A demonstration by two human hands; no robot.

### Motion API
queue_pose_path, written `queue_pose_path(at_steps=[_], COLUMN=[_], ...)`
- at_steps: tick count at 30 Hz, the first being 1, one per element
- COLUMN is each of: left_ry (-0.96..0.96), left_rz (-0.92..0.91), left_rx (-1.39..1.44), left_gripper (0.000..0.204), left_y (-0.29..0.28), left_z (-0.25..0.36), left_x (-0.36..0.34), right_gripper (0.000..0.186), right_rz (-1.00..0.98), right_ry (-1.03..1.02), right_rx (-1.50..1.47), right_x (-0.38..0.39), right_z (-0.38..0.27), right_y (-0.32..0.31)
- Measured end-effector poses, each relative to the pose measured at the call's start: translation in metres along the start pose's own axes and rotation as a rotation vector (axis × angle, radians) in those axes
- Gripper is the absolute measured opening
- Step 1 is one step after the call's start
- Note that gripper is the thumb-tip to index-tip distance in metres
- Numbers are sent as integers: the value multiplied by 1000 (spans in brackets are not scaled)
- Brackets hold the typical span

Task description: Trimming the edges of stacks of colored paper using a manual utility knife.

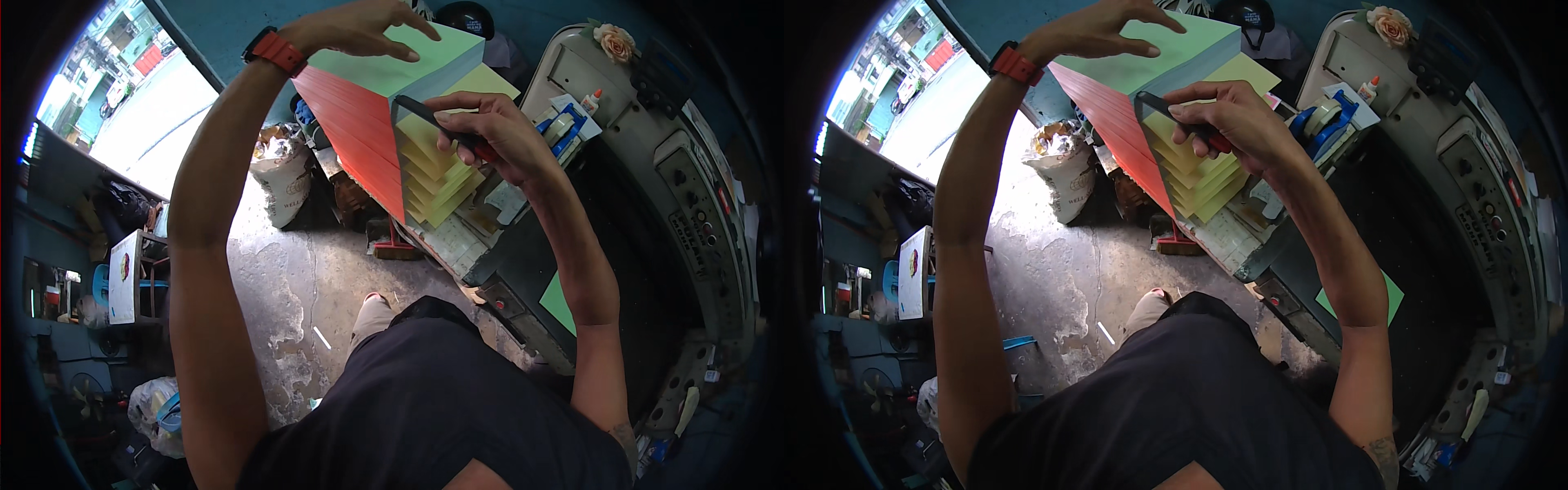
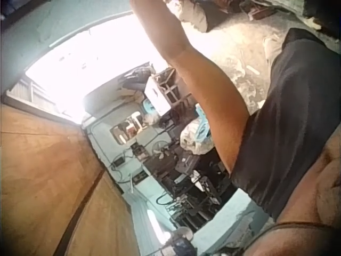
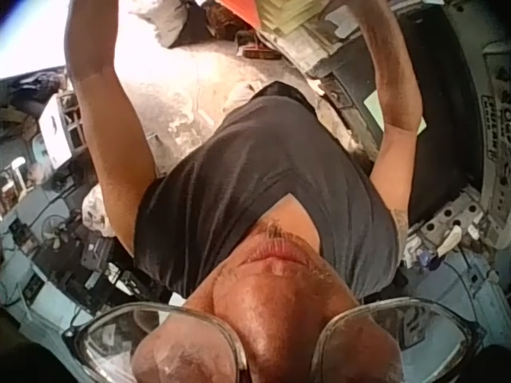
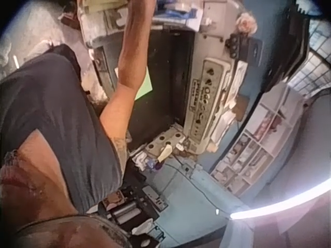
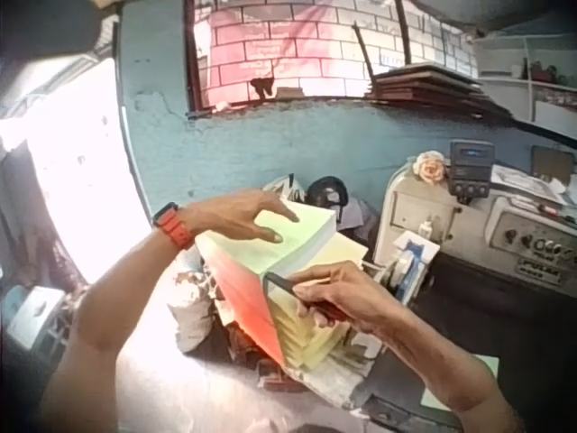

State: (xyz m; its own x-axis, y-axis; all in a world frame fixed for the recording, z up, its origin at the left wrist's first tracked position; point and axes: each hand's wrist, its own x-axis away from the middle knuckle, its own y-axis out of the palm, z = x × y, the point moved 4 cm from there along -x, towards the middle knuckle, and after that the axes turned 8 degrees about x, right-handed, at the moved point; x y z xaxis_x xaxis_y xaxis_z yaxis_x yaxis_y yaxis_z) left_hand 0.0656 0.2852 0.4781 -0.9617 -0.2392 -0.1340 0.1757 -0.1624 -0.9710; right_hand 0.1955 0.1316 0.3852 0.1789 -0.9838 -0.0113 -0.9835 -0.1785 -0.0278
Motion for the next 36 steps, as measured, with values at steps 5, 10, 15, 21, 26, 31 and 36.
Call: queue_pose_path(at_steps=[5,10,15,21,26,31,36], left_ry=[52,287,411,571,504,623,450], left_rz=[-181,-165,-184,-178,-219,-230,-149], left_rx=[59,69,130,121,103,101,289], left_gripper=[41,43,42,40,44,35,33], left_y=[5,10,12,9,9,-21,-52], left_z=[-45,-81,-104,-109,-113,-114,-135], left_x=[28,39,41,39,36,43,65], right_gripper=[34,31,31,32,33,31,30], right_rz=[62,241,472,606,635,694,681], right_ry=[43,66,71,40,35,46,-26], right_rx=[11,70,97,85,110,100,86], right_x=[4,12,22,17,-5,-43,-90], right_z=[-3,-2,-1,-3,1,4,5], right_y=[12,29,61,84,104,129,147])
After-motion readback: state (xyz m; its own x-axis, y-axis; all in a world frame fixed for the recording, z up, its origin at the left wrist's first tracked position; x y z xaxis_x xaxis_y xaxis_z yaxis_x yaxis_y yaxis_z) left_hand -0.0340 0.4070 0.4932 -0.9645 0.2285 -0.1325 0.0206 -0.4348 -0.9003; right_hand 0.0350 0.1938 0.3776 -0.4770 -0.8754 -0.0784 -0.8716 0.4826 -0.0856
